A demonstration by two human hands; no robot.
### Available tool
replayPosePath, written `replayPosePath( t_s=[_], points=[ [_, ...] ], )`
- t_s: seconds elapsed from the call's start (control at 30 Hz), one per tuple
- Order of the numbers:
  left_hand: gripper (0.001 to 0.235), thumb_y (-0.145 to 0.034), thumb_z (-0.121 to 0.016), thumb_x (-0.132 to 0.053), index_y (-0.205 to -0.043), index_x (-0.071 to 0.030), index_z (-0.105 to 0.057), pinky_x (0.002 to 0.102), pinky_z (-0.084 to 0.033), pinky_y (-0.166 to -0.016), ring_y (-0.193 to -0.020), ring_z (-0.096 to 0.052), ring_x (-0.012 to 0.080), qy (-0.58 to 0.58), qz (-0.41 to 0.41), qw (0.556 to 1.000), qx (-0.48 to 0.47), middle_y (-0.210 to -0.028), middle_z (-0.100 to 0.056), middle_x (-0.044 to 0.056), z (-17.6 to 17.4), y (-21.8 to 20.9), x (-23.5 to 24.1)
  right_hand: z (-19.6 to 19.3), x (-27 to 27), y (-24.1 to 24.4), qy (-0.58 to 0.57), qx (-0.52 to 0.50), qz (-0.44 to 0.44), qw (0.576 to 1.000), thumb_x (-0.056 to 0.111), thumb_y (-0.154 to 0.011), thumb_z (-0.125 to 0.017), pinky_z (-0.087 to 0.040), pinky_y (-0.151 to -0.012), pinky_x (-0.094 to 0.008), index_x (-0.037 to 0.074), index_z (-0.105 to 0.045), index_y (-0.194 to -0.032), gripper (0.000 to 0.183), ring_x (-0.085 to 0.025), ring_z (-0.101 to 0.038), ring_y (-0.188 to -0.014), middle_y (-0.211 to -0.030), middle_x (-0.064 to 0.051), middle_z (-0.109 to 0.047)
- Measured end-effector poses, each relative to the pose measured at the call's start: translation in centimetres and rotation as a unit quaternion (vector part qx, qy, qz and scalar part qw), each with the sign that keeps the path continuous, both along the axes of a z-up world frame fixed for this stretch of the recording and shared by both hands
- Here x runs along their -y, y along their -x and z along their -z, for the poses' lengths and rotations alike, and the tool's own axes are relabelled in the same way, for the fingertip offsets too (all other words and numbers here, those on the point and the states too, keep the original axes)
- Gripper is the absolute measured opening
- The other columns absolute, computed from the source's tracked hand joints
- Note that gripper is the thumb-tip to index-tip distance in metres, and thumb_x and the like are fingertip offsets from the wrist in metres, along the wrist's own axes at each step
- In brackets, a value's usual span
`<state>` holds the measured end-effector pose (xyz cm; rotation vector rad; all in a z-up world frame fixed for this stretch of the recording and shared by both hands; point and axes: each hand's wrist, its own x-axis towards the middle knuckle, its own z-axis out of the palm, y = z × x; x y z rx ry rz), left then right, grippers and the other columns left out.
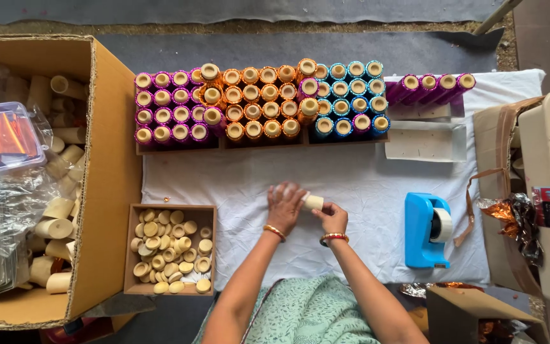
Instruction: The person picks up small wooden cylinders from a box and wipes them with a cloth. They then select a sheet of shiny metallic foil, wrap it around a cylinder, and secure it with tape. The wrapped cylinders are placed into a tray alongside other finished items.
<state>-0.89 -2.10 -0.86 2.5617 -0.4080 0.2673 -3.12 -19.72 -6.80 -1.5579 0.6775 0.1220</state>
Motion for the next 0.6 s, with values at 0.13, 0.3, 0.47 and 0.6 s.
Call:
replayPosePath(
  t_s=[0.13,0.3,0.47,0.6],
  points=[
    [0.031,-0.102,-0.050,-0.030,-0.126,-0.021,-0.066,0.057,-0.022,-0.119,-0.123,-0.055,0.0224,0.036,0.051,0.997,-0.046,-0.125,-0.067,-0.001,-2.5,-1.4,2.7,-2.8,-0.9,0.2,0.066,0.089,-0.032,0.993,-0.003,-0.073,-0.083,-0.059,-0.075,-0.028,0.000,-0.073,-0.088,0.019,-0.013,-0.072,-0.081,-0.087,-0.006,-0.076],
    [0.028,-0.104,-0.048,-0.032,-0.109,-0.018,-0.071,0.046,-0.040,-0.096,-0.102,-0.060,0.0261,0.072,0.054,0.991,-0.100,-0.106,-0.071,0.001,-2.6,-3.4,1.2,-8.1,-1.7,0.0,0.342,0.337,-0.124,0.868,-0.004,-0.069,-0.079,-0.055,-0.081,-0.035,0.003,-0.069,-0.084,0.020,-0.026,-0.070,-0.089,-0.090,-0.009,-0.073],
    [0.031,-0.104,-0.047,-0.031,-0.111,-0.016,-0.073,0.047,-0.039,-0.104,-0.106,-0.058,0.0276,0.090,-0.007,0.995,-0.045,-0.108,-0.069,0.003,-1.0,-1.1,-0.3,-7.5,-1.9,0.7,0.279,0.213,-0.120,0.929,0.004,-0.071,-0.085,-0.056,-0.080,-0.035,0.001,-0.072,-0.091,0.024,-0.023,-0.070,-0.087,-0.094,-0.009,-0.075],
    [0.044,-0.105,-0.047,-0.022,-0.144,-0.008,-0.062,0.055,-0.028,-0.112,-0.131,-0.054,0.0301,0.129,-0.006,0.991,0.038,-0.141,-0.063,0.009,-0.7,2.2,1.7,-5.0,-1.3,1.5,0.181,0.086,-0.059,0.978,0.011,-0.077,-0.087,-0.059,-0.075,-0.030,0.002,-0.076,-0.093,0.021,-0.015,-0.075,-0.078,-0.086,-0.007,-0.079]
  ],
)
